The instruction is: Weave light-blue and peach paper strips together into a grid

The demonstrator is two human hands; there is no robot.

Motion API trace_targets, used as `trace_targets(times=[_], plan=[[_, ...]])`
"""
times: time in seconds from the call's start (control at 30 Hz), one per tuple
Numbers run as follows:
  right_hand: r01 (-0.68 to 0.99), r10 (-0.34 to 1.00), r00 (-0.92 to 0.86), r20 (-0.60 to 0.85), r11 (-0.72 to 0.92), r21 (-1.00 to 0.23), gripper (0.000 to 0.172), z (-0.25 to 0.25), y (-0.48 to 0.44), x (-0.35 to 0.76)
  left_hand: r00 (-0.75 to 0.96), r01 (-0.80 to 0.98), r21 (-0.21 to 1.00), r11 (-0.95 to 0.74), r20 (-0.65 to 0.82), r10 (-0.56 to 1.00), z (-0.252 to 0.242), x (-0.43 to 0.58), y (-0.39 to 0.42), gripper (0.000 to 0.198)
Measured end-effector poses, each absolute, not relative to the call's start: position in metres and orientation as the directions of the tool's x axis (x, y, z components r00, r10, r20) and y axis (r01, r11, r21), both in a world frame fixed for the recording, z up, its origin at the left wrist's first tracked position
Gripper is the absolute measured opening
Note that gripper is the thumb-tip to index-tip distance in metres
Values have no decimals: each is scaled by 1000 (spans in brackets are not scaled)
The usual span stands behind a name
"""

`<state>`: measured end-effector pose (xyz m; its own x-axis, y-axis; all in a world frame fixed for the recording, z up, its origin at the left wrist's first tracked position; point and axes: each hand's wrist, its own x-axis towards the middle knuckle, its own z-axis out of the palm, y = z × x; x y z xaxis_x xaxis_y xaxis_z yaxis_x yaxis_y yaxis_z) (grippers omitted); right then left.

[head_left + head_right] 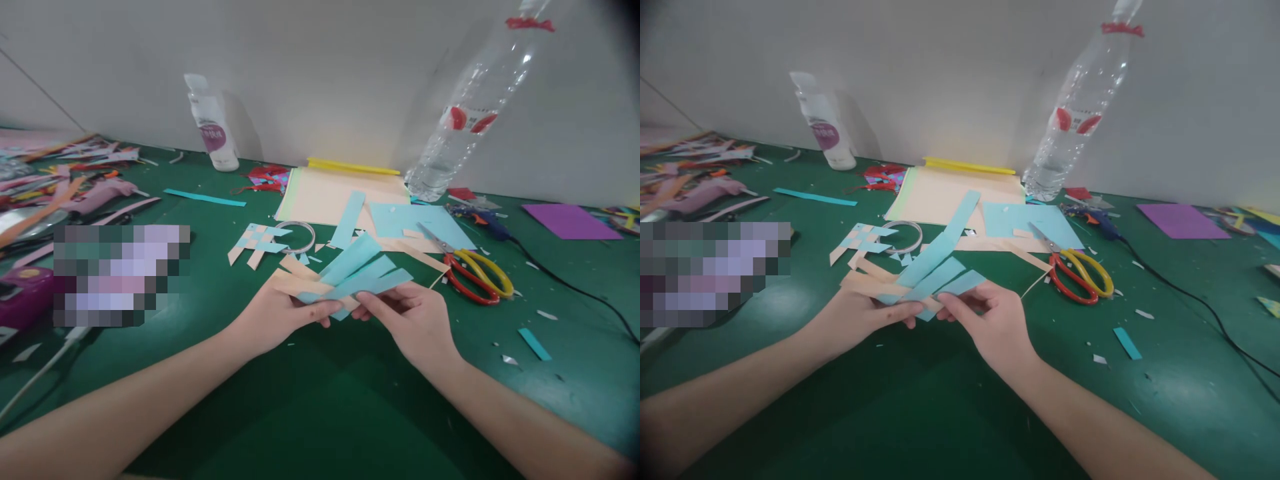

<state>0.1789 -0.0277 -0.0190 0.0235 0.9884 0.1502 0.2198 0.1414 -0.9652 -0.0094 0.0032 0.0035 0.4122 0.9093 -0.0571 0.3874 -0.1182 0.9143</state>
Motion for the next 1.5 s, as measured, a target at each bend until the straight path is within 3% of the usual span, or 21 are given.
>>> trace_targets(times=[0.23, 0.4, 0.63, 0.87, 1.17, 1.5], plan=[[416, 973, -16, 230, 216, -884, 19, -17, -28, 182, 391, 476, 860, -181, -23, 920, 5, -10, 3, 31], [451, 967, -26, 252, 237, -861, 21, -17, -27, 182, 378, 442, 876, -194, 14, 926, 4, -11, 4, 30], [361, 968, -15, 250, 239, -902, 18, -22, -27, 185, 368, 298, 946, -131, 13, 930, 2, -10, 4, 10], [156, 975, -81, 205, 216, -964, 10, -22, -27, 181, 418, 249, 962, -116, 1, 908, -3, -12, 6, 8], [146, 983, -98, 153, 166, -975, 4, -14, -28, 177, 508, 208, 931, -300, 159, 847, -1, -11, 6, 8], [69, 981, -141, 137, 148, -987, 5, -18, -31, 173, 504, 175, 959, -224, 109, 857, -5, -10, 6, 6]])
